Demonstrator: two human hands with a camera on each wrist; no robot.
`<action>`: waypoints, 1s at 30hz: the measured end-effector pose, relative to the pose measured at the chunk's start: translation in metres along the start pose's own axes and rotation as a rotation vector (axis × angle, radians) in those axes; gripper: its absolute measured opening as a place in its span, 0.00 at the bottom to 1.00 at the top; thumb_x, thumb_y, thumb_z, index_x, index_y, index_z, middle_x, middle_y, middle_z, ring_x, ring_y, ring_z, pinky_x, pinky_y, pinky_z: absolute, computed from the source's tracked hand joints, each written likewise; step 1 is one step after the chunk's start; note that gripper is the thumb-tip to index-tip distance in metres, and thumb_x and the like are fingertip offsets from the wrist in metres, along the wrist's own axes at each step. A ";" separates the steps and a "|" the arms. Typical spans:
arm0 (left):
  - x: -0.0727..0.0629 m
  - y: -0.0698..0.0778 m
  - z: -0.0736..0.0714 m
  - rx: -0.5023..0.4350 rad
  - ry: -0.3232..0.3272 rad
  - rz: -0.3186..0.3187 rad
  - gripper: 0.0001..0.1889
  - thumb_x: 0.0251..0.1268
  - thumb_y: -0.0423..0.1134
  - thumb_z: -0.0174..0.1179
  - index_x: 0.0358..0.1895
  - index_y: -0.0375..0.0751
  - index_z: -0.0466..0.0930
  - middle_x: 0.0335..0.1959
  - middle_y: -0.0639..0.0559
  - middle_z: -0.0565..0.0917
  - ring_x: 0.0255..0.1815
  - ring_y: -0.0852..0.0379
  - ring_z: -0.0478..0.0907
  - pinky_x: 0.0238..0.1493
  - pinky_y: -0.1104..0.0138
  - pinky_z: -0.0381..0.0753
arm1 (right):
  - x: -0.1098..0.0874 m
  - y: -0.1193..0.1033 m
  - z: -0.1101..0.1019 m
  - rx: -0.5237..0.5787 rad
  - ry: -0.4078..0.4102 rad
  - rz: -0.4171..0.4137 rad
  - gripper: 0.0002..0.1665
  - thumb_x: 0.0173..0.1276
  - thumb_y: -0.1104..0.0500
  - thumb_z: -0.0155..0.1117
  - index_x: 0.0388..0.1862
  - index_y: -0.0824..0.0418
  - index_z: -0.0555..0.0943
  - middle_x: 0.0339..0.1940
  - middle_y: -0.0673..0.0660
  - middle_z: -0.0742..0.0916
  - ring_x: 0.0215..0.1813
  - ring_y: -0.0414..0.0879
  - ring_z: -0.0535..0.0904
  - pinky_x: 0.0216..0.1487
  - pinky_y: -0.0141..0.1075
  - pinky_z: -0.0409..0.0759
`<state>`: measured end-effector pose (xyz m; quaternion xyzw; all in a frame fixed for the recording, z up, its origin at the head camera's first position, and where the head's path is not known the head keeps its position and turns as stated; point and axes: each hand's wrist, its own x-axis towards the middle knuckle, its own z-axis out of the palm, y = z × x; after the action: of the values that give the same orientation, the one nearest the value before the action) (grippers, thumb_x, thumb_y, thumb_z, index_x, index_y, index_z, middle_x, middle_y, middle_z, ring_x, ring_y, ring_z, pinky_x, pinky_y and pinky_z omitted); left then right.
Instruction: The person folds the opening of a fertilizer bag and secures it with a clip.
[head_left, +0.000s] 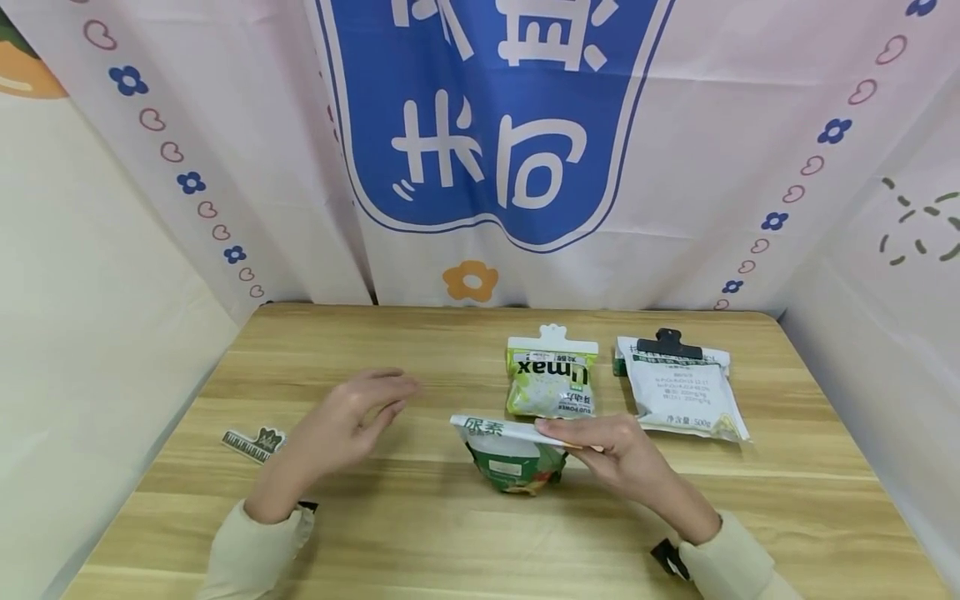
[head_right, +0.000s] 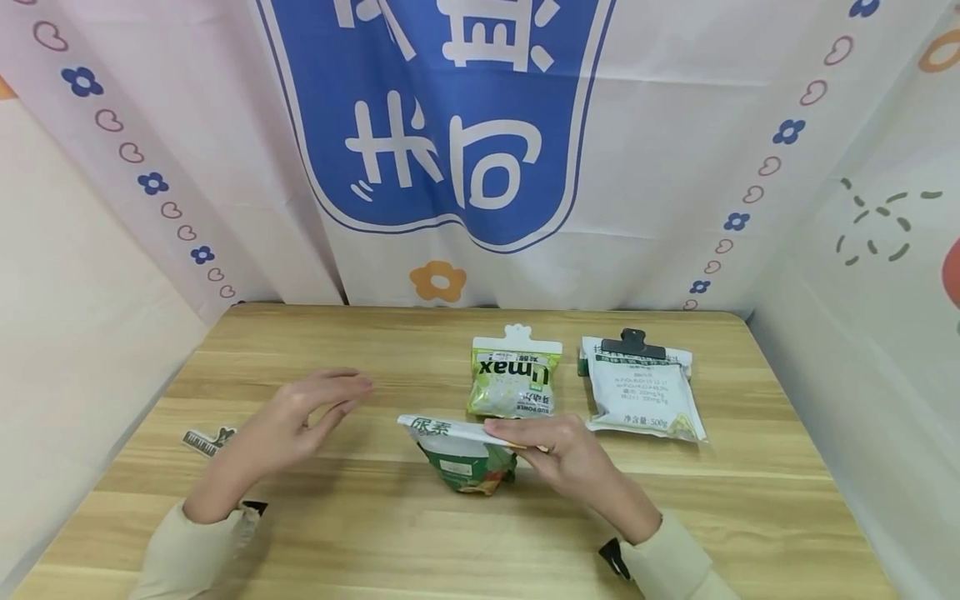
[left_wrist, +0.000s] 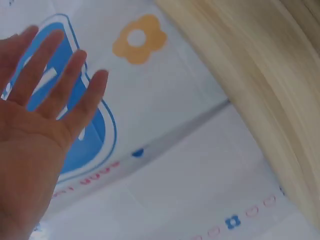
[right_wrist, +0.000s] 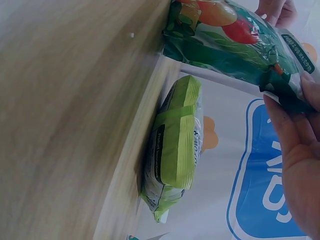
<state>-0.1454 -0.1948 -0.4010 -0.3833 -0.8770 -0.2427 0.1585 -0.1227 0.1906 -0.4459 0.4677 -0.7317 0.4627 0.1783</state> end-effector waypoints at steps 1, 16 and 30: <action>-0.002 -0.002 -0.002 0.039 0.009 -0.010 0.18 0.67 0.26 0.67 0.58 0.42 0.87 0.54 0.46 0.90 0.57 0.46 0.86 0.56 0.53 0.89 | 0.000 0.000 0.000 -0.001 0.001 0.001 0.32 0.57 0.83 0.70 0.58 0.61 0.88 0.51 0.63 0.92 0.55 0.50 0.91 0.28 0.19 0.74; -0.052 -0.054 -0.034 0.269 0.047 -0.155 0.16 0.55 0.32 0.78 0.48 0.43 0.90 0.42 0.51 0.88 0.45 0.50 0.84 0.45 0.51 0.87 | 0.003 -0.004 -0.002 -0.027 -0.004 0.017 0.29 0.58 0.80 0.72 0.58 0.61 0.89 0.49 0.66 0.92 0.42 0.44 0.92 0.26 0.17 0.69; -0.111 -0.097 -0.054 0.209 -0.083 -0.412 0.20 0.52 0.39 0.81 0.49 0.41 0.90 0.50 0.41 0.91 0.53 0.33 0.86 0.55 0.41 0.81 | 0.004 -0.005 -0.003 -0.024 -0.014 0.043 0.27 0.61 0.79 0.72 0.58 0.62 0.89 0.50 0.66 0.92 0.48 0.50 0.93 0.26 0.18 0.72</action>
<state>-0.1400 -0.3479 -0.4369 -0.1872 -0.9629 -0.1617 0.1080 -0.1206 0.1906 -0.4390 0.4530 -0.7484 0.4541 0.1688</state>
